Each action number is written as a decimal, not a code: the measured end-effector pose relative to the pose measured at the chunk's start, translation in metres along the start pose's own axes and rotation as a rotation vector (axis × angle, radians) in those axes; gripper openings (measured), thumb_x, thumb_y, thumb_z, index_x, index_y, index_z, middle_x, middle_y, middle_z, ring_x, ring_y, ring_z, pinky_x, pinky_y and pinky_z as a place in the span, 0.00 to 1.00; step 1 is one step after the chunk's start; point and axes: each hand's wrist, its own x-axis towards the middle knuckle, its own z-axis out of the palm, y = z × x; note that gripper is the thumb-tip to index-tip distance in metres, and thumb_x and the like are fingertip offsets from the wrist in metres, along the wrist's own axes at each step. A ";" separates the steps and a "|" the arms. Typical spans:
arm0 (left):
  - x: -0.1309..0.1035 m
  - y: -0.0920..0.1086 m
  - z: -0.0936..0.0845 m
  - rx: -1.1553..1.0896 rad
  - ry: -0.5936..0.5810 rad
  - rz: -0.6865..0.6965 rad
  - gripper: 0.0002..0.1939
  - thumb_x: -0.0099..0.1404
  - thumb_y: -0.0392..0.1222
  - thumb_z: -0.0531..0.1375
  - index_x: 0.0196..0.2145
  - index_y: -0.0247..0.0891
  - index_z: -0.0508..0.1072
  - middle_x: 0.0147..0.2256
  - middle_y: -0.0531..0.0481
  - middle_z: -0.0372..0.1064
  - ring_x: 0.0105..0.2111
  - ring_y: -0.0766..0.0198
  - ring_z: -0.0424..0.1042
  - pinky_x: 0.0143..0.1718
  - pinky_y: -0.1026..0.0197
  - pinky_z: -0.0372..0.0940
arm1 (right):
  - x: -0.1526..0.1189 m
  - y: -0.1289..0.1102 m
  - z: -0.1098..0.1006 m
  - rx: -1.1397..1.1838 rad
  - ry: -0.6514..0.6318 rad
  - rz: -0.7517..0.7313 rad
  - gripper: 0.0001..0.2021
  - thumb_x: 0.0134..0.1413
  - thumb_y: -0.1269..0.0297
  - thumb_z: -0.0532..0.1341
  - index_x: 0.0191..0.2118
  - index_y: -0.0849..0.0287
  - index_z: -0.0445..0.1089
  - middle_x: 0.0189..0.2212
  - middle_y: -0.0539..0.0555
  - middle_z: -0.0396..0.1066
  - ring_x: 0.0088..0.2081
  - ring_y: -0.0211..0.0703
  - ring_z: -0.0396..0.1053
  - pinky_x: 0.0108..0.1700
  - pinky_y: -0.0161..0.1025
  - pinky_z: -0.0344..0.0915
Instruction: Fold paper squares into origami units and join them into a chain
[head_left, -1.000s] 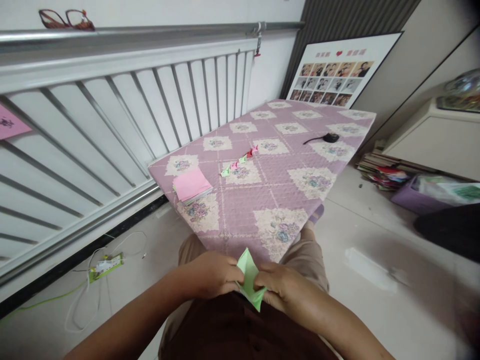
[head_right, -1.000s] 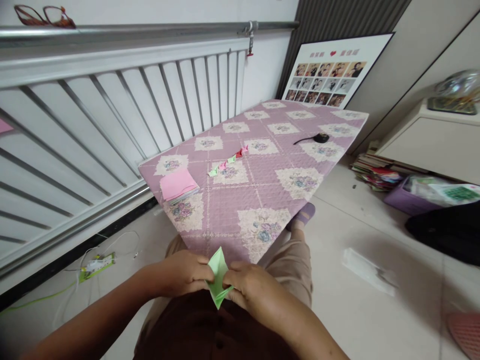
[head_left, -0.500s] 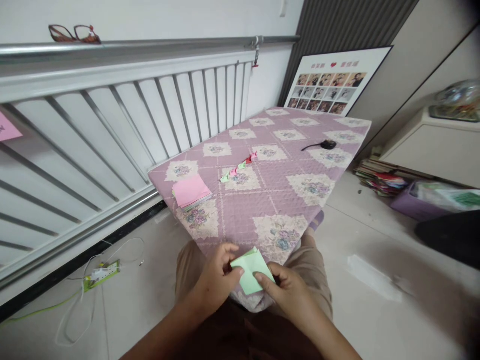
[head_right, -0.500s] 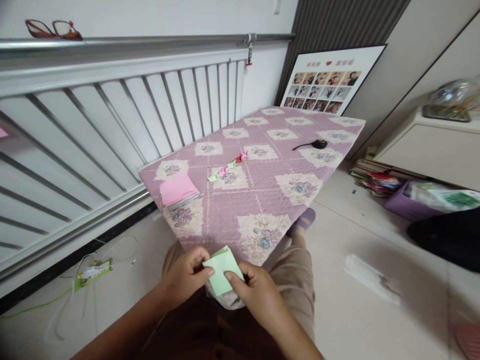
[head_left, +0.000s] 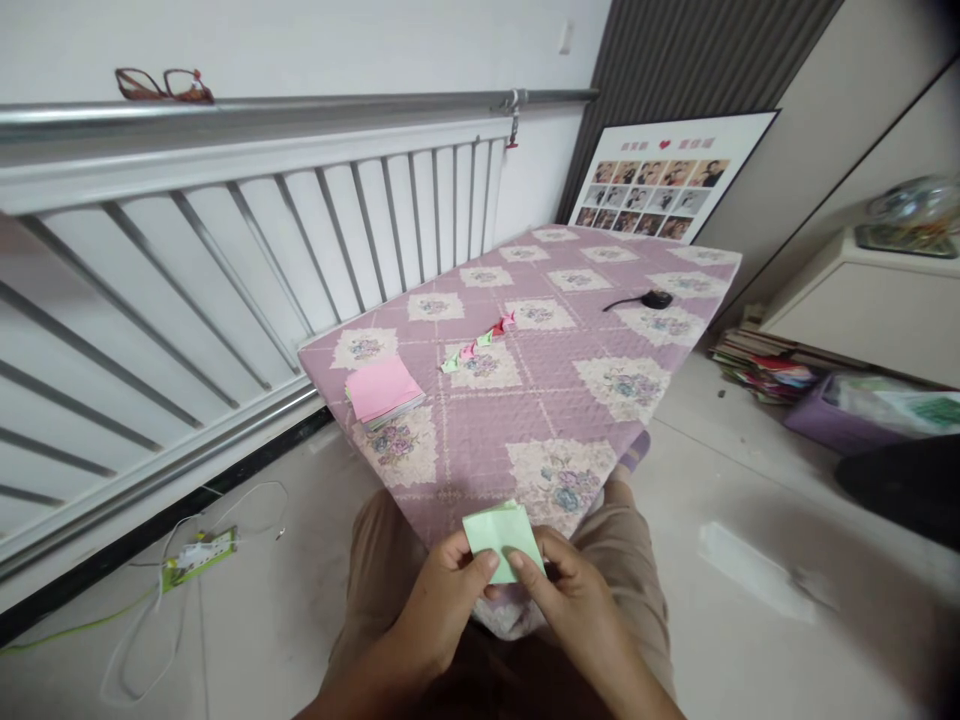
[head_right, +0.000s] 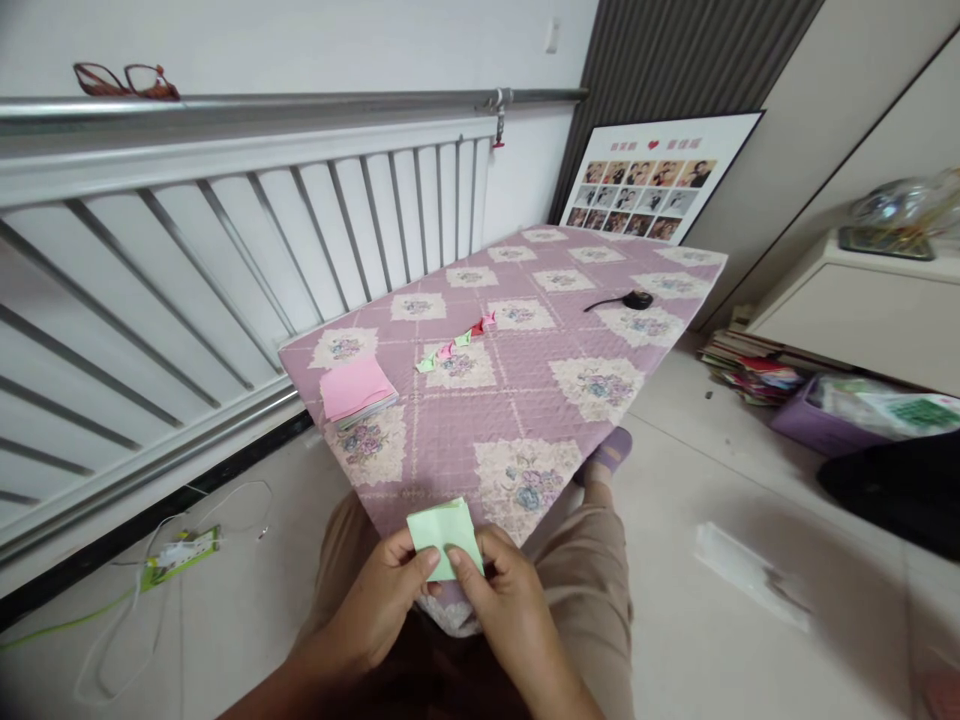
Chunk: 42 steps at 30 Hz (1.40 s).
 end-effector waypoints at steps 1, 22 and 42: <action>0.000 0.001 0.000 0.028 0.000 -0.004 0.18 0.58 0.47 0.63 0.43 0.32 0.74 0.36 0.44 0.72 0.35 0.61 0.68 0.34 0.62 0.64 | 0.001 -0.001 -0.001 0.021 0.003 -0.014 0.14 0.55 0.53 0.58 0.28 0.58 0.70 0.29 0.53 0.68 0.33 0.42 0.66 0.37 0.36 0.63; -0.002 0.003 -0.001 0.350 -0.086 -0.059 0.06 0.56 0.38 0.57 0.30 0.32 0.71 0.22 0.53 0.65 0.22 0.68 0.64 0.26 0.65 0.60 | 0.011 0.008 0.003 0.392 0.259 0.155 0.16 0.45 0.51 0.67 0.29 0.56 0.62 0.20 0.44 0.58 0.22 0.33 0.56 0.23 0.31 0.55; 0.004 -0.004 -0.007 0.253 0.046 -0.054 0.10 0.57 0.45 0.59 0.28 0.33 0.70 0.22 0.53 0.66 0.22 0.68 0.62 0.25 0.65 0.57 | -0.002 0.006 0.032 0.639 0.097 0.336 0.19 0.45 0.47 0.65 0.24 0.57 0.60 0.17 0.46 0.64 0.20 0.36 0.60 0.25 0.35 0.59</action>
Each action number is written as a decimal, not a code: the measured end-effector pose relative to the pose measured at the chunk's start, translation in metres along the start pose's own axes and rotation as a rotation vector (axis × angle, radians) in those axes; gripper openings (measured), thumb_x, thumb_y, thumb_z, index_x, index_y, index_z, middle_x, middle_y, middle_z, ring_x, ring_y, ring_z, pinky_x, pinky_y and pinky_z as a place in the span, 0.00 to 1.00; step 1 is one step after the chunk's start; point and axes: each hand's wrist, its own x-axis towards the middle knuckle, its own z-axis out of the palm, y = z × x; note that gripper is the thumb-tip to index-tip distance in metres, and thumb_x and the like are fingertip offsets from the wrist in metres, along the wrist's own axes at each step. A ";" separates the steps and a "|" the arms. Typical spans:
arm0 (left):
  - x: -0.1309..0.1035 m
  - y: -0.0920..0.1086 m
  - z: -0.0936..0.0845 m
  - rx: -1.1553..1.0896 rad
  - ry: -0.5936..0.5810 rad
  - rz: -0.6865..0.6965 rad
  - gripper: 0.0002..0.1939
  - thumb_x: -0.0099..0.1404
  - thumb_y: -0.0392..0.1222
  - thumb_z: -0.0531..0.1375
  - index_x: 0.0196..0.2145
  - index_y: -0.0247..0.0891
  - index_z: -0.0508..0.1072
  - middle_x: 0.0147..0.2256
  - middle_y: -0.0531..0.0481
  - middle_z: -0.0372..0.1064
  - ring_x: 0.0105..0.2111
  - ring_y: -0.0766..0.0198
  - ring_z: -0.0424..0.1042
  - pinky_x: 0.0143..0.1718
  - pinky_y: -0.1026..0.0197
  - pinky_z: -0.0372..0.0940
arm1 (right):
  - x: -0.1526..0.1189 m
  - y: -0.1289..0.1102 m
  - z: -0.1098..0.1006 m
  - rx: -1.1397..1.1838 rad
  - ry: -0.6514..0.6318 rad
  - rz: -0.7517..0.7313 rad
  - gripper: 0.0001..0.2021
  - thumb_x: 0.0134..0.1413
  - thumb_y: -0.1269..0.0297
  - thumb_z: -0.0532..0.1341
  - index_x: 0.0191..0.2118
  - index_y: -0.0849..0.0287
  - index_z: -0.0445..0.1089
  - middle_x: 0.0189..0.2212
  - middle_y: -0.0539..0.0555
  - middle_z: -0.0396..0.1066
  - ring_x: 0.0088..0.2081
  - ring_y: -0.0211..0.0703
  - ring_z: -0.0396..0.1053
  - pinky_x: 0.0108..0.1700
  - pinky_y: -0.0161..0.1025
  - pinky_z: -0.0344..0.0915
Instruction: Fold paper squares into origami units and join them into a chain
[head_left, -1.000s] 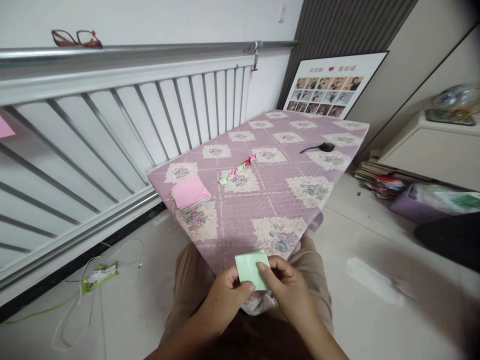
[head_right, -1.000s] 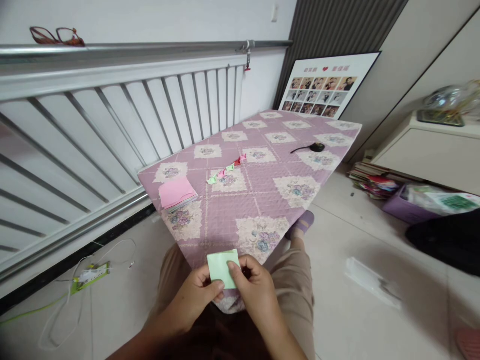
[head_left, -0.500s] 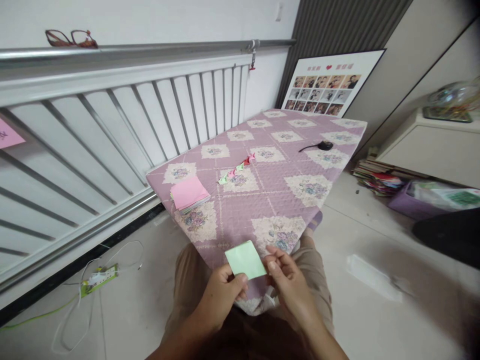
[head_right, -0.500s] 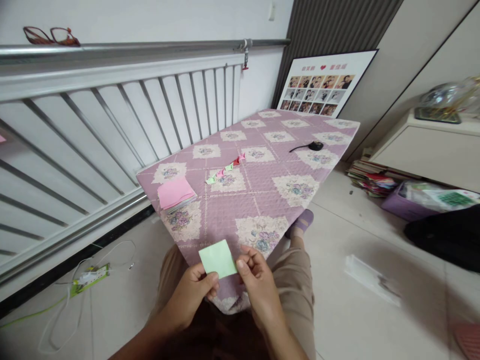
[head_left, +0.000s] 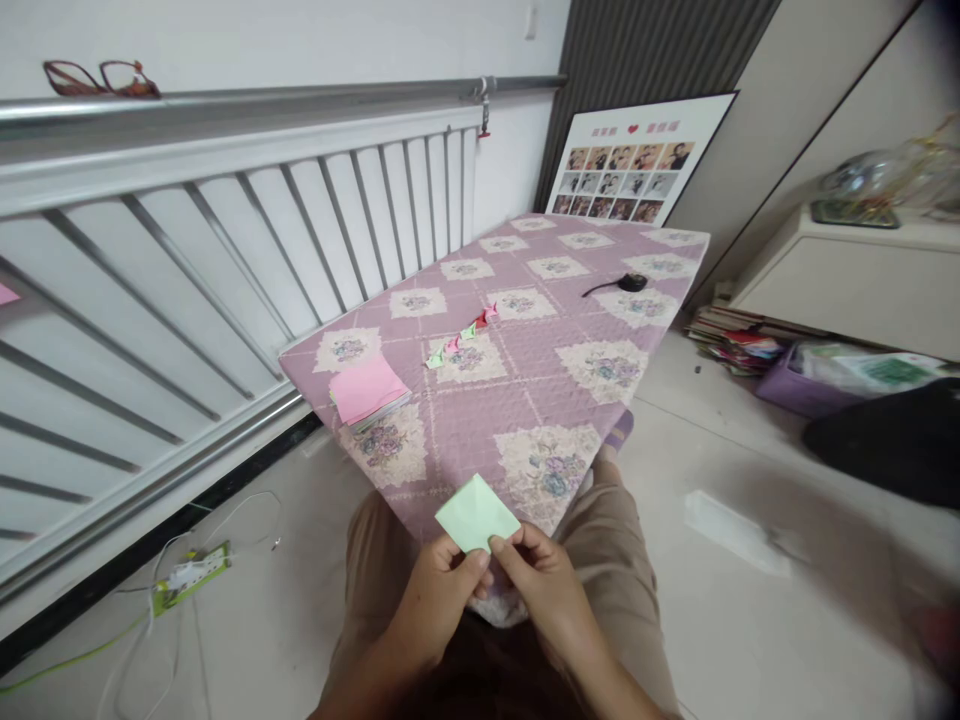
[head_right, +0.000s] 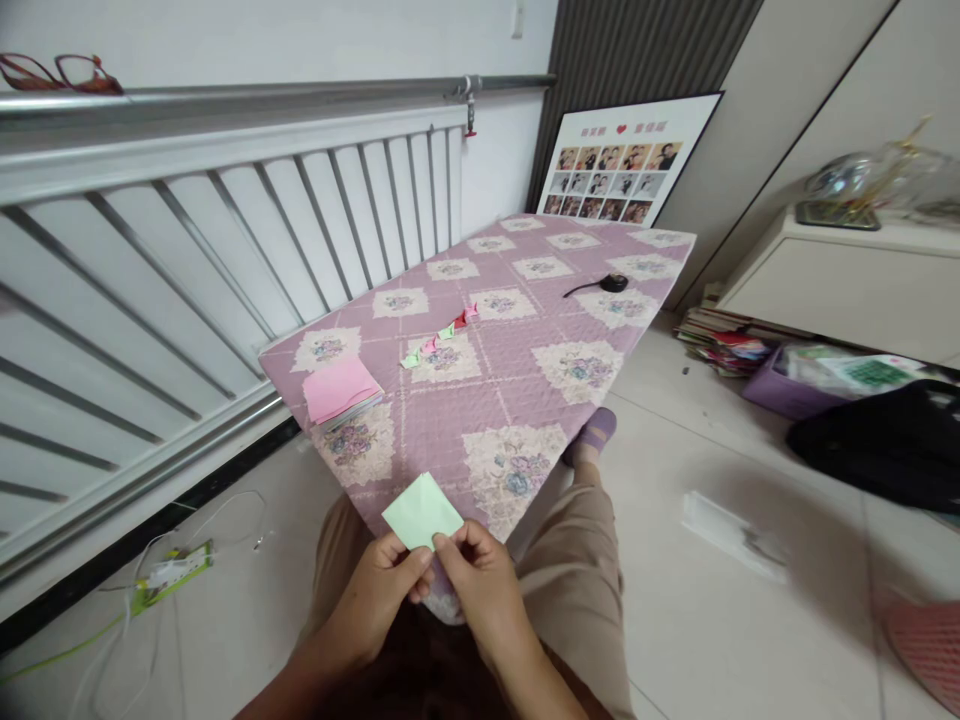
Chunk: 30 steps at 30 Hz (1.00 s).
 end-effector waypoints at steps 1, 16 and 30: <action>0.000 -0.002 -0.001 0.018 -0.005 -0.006 0.11 0.57 0.45 0.59 0.28 0.33 0.70 0.22 0.53 0.66 0.22 0.68 0.63 0.25 0.65 0.57 | 0.001 0.000 -0.003 -0.018 0.038 -0.019 0.19 0.45 0.48 0.66 0.24 0.57 0.61 0.17 0.45 0.62 0.20 0.35 0.59 0.24 0.34 0.57; -0.003 0.002 -0.008 0.220 -0.149 -0.020 0.06 0.56 0.40 0.57 0.27 0.34 0.71 0.21 0.53 0.67 0.21 0.68 0.64 0.25 0.65 0.58 | 0.011 -0.016 -0.011 -0.180 -0.081 0.065 0.19 0.40 0.48 0.67 0.28 0.59 0.67 0.23 0.48 0.67 0.25 0.36 0.62 0.29 0.35 0.61; 0.020 -0.022 -0.031 0.434 -0.143 -0.123 0.09 0.58 0.43 0.55 0.27 0.35 0.69 0.23 0.52 0.68 0.18 0.68 0.62 0.22 0.66 0.54 | 0.064 0.008 -0.029 -0.650 -0.040 -0.184 0.14 0.49 0.53 0.58 0.22 0.58 0.63 0.18 0.45 0.58 0.22 0.34 0.55 0.25 0.32 0.54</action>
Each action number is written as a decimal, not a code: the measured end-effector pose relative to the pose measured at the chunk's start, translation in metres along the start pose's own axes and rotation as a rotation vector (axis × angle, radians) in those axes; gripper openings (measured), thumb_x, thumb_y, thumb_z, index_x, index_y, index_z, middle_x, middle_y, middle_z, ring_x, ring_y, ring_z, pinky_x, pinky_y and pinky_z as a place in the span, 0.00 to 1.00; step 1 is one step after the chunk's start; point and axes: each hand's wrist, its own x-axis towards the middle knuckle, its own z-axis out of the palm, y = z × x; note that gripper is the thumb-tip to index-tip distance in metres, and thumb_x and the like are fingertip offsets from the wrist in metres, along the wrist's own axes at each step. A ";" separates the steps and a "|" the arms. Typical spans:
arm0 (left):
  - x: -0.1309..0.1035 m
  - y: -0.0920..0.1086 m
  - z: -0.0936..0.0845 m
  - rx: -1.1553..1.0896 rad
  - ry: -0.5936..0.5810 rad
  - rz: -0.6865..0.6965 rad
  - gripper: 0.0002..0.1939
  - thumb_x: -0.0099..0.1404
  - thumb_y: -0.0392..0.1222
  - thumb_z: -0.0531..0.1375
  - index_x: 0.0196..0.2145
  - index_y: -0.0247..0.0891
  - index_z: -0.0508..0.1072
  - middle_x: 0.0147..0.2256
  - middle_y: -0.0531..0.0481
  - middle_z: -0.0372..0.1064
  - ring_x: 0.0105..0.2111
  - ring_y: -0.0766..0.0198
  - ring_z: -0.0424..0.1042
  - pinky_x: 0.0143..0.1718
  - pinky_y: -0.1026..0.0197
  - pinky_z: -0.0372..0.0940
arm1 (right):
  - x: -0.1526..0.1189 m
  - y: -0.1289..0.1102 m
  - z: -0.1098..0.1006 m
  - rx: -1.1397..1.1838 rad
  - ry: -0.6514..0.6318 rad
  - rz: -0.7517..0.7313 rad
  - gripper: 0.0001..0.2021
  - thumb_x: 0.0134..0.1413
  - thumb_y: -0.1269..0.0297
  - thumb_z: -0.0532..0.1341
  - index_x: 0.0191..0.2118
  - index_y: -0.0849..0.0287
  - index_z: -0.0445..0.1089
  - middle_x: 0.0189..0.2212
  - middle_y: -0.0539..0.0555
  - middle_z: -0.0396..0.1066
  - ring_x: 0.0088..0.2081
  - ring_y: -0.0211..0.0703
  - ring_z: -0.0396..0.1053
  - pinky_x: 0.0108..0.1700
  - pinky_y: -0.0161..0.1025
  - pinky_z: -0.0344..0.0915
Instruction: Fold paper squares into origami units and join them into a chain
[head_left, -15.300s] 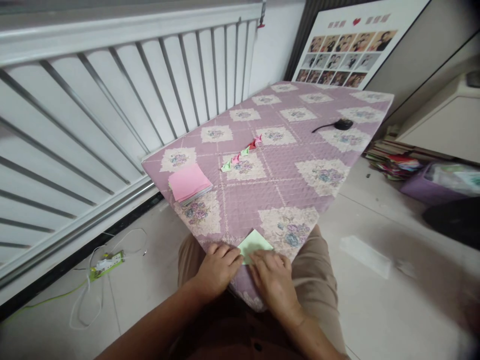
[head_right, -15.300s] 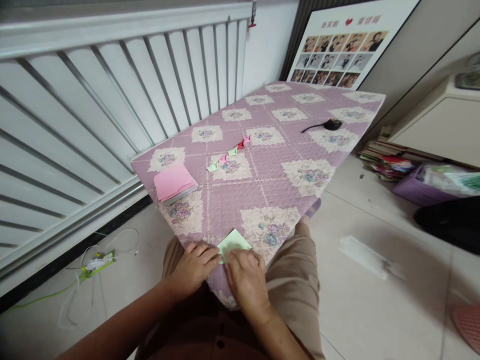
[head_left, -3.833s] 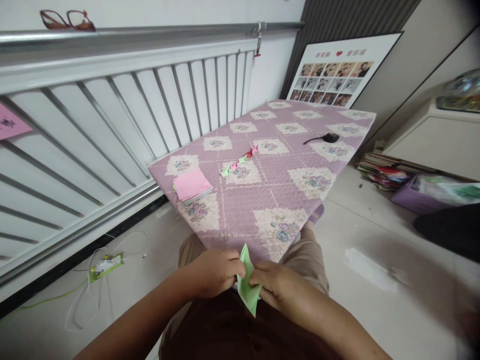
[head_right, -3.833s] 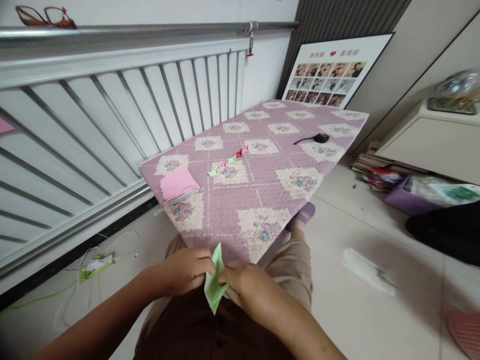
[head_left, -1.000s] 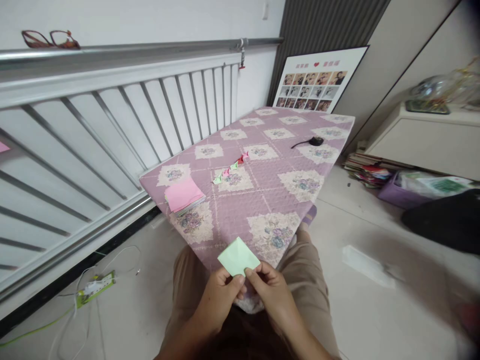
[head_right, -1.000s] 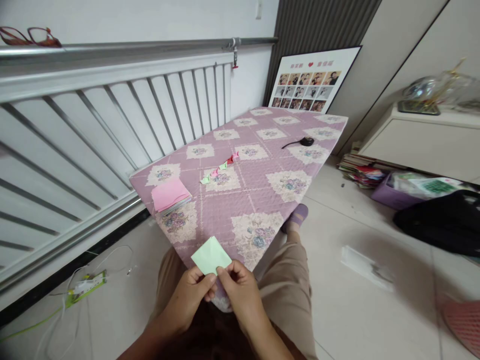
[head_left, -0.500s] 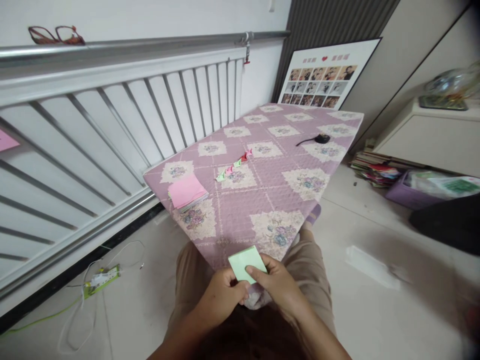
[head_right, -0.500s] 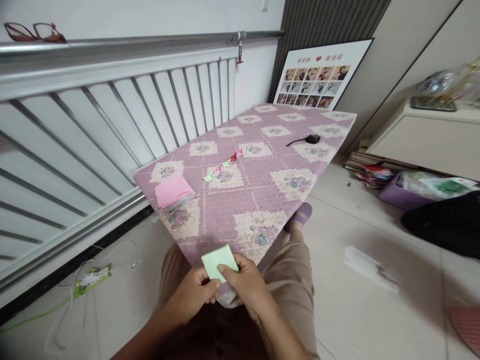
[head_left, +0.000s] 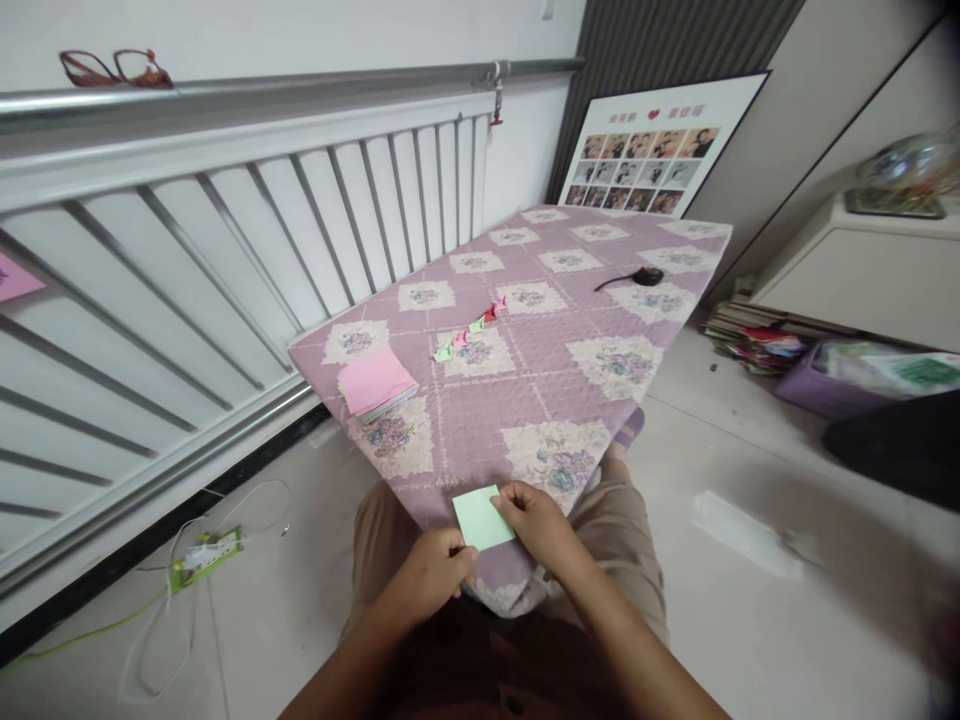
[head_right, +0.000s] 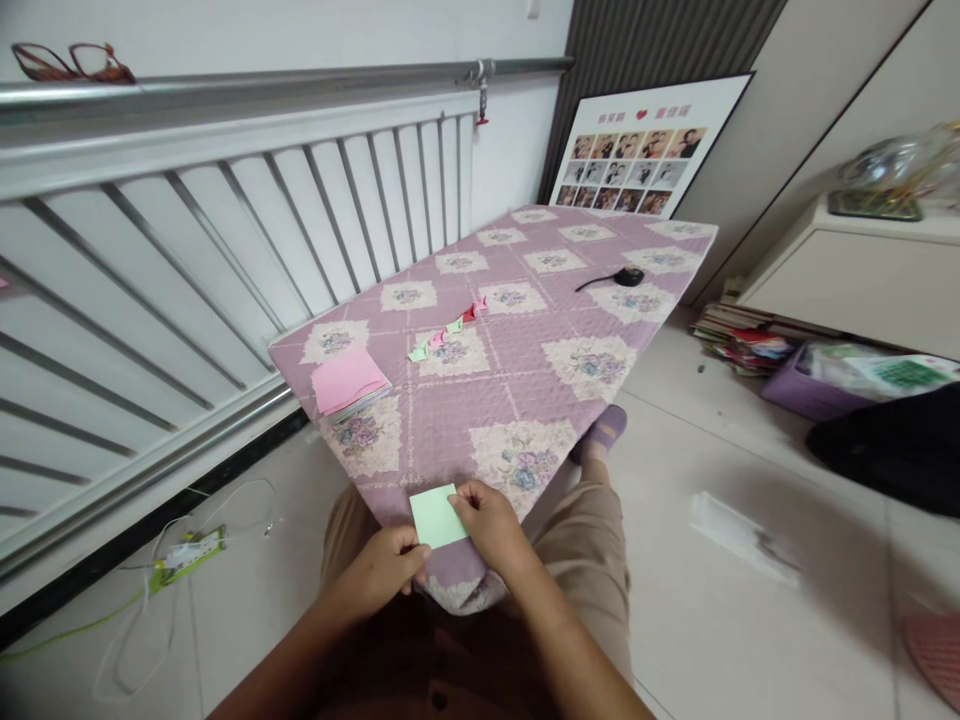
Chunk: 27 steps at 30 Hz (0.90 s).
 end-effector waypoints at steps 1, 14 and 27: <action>0.001 -0.002 -0.004 0.044 -0.012 0.003 0.09 0.58 0.43 0.55 0.26 0.35 0.69 0.22 0.52 0.68 0.19 0.68 0.62 0.22 0.66 0.54 | 0.004 0.001 0.000 -0.038 0.000 -0.014 0.13 0.49 0.54 0.57 0.22 0.58 0.63 0.18 0.45 0.58 0.22 0.35 0.56 0.25 0.33 0.54; 0.043 0.023 -0.010 0.670 0.370 0.352 0.14 0.59 0.42 0.63 0.43 0.39 0.70 0.42 0.47 0.67 0.44 0.56 0.65 0.45 0.57 0.58 | 0.032 0.007 -0.017 -0.399 -0.037 -0.085 0.08 0.51 0.63 0.56 0.26 0.57 0.68 0.21 0.48 0.67 0.25 0.39 0.62 0.31 0.37 0.54; 0.061 0.028 -0.012 0.828 0.248 0.260 0.15 0.61 0.46 0.62 0.45 0.43 0.70 0.44 0.48 0.66 0.45 0.57 0.65 0.46 0.58 0.60 | 0.000 0.034 -0.010 -0.814 0.217 -0.341 0.18 0.55 0.59 0.62 0.51 0.57 0.69 0.45 0.58 0.69 0.47 0.52 0.64 0.47 0.47 0.59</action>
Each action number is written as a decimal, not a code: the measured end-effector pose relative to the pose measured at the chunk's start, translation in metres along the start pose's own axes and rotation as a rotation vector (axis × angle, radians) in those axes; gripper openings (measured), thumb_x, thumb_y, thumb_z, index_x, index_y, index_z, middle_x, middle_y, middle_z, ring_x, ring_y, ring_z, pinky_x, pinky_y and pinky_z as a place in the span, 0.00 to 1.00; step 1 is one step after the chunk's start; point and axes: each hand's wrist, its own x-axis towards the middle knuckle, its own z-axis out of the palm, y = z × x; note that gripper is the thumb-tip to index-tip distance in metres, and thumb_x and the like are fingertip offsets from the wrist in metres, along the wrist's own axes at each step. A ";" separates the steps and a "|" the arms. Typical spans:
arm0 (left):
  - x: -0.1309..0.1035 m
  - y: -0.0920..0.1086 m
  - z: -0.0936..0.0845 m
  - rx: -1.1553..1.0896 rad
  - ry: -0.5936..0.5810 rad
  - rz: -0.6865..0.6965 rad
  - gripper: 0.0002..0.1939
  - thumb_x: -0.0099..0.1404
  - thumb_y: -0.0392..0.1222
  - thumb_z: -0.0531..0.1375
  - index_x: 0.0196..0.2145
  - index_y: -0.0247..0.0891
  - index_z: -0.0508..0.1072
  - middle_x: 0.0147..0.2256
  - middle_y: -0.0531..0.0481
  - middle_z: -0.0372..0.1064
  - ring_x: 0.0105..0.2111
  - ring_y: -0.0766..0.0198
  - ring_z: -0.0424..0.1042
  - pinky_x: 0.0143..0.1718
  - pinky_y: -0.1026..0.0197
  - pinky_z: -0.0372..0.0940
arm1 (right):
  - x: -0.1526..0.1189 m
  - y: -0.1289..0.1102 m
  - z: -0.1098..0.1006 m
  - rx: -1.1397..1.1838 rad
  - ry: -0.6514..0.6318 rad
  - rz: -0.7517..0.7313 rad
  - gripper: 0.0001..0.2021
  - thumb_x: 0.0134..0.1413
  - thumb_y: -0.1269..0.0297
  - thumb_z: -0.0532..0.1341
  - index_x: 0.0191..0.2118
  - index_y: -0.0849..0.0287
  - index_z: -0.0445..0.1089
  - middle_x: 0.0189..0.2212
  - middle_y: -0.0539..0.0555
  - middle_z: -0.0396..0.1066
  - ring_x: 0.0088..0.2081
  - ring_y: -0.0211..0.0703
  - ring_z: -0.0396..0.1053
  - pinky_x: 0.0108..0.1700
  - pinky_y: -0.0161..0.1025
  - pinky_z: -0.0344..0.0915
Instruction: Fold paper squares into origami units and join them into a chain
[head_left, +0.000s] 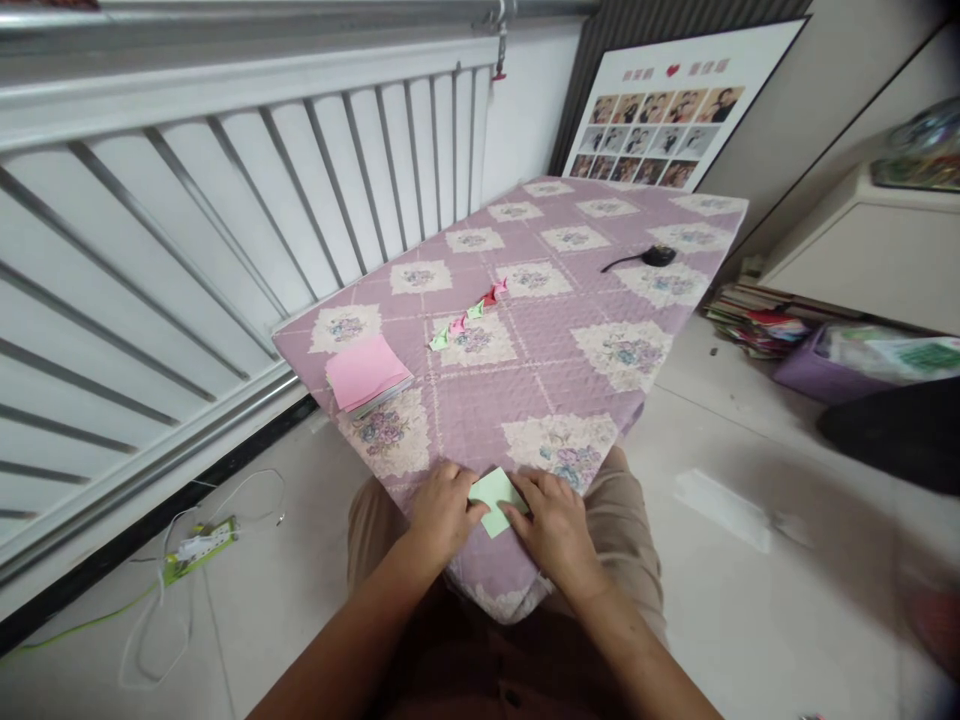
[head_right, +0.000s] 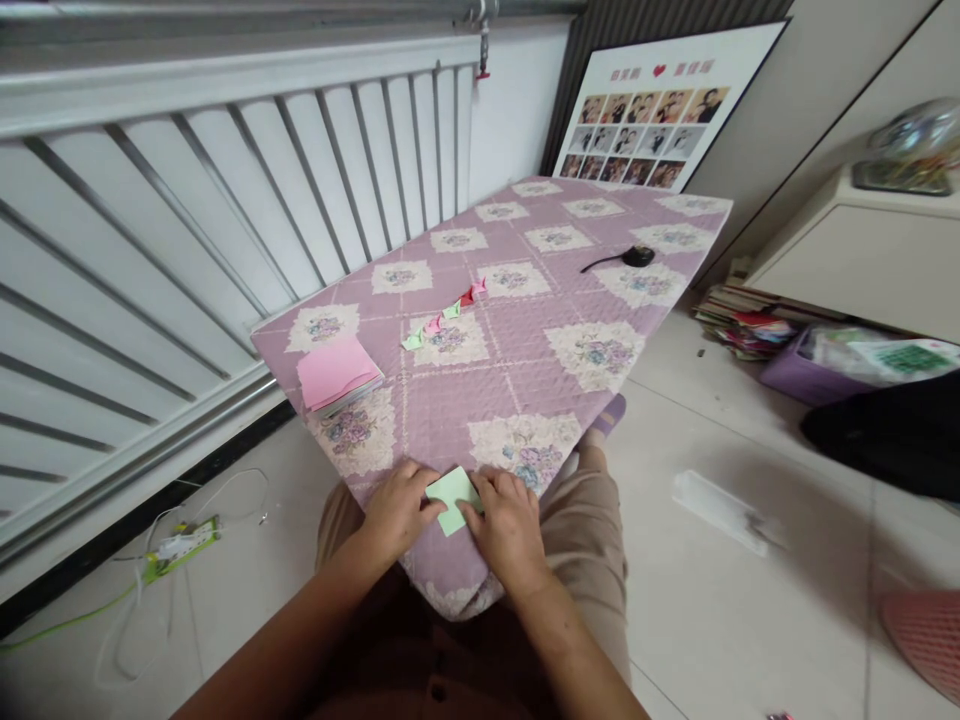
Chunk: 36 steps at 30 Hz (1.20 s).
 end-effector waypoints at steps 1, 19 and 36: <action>0.001 -0.001 0.000 -0.002 -0.011 0.001 0.15 0.61 0.46 0.62 0.45 0.43 0.70 0.44 0.48 0.66 0.45 0.57 0.65 0.46 0.58 0.60 | -0.001 0.000 0.001 -0.008 0.004 0.001 0.17 0.54 0.59 0.62 0.50 0.56 0.70 0.46 0.58 0.69 0.47 0.52 0.64 0.46 0.46 0.59; 0.005 -0.007 0.002 -0.037 0.007 0.083 0.14 0.61 0.42 0.60 0.45 0.46 0.69 0.44 0.51 0.66 0.44 0.59 0.66 0.46 0.58 0.61 | -0.005 0.003 0.010 0.176 0.137 -0.034 0.07 0.56 0.62 0.62 0.41 0.53 0.71 0.44 0.53 0.72 0.47 0.48 0.65 0.45 0.45 0.51; 0.011 -0.023 -0.003 0.105 -0.017 0.261 0.09 0.69 0.41 0.53 0.37 0.41 0.73 0.39 0.51 0.66 0.38 0.64 0.66 0.37 0.62 0.60 | -0.002 0.008 0.002 0.078 0.089 -0.174 0.06 0.59 0.65 0.58 0.32 0.56 0.71 0.35 0.53 0.70 0.40 0.46 0.62 0.42 0.43 0.51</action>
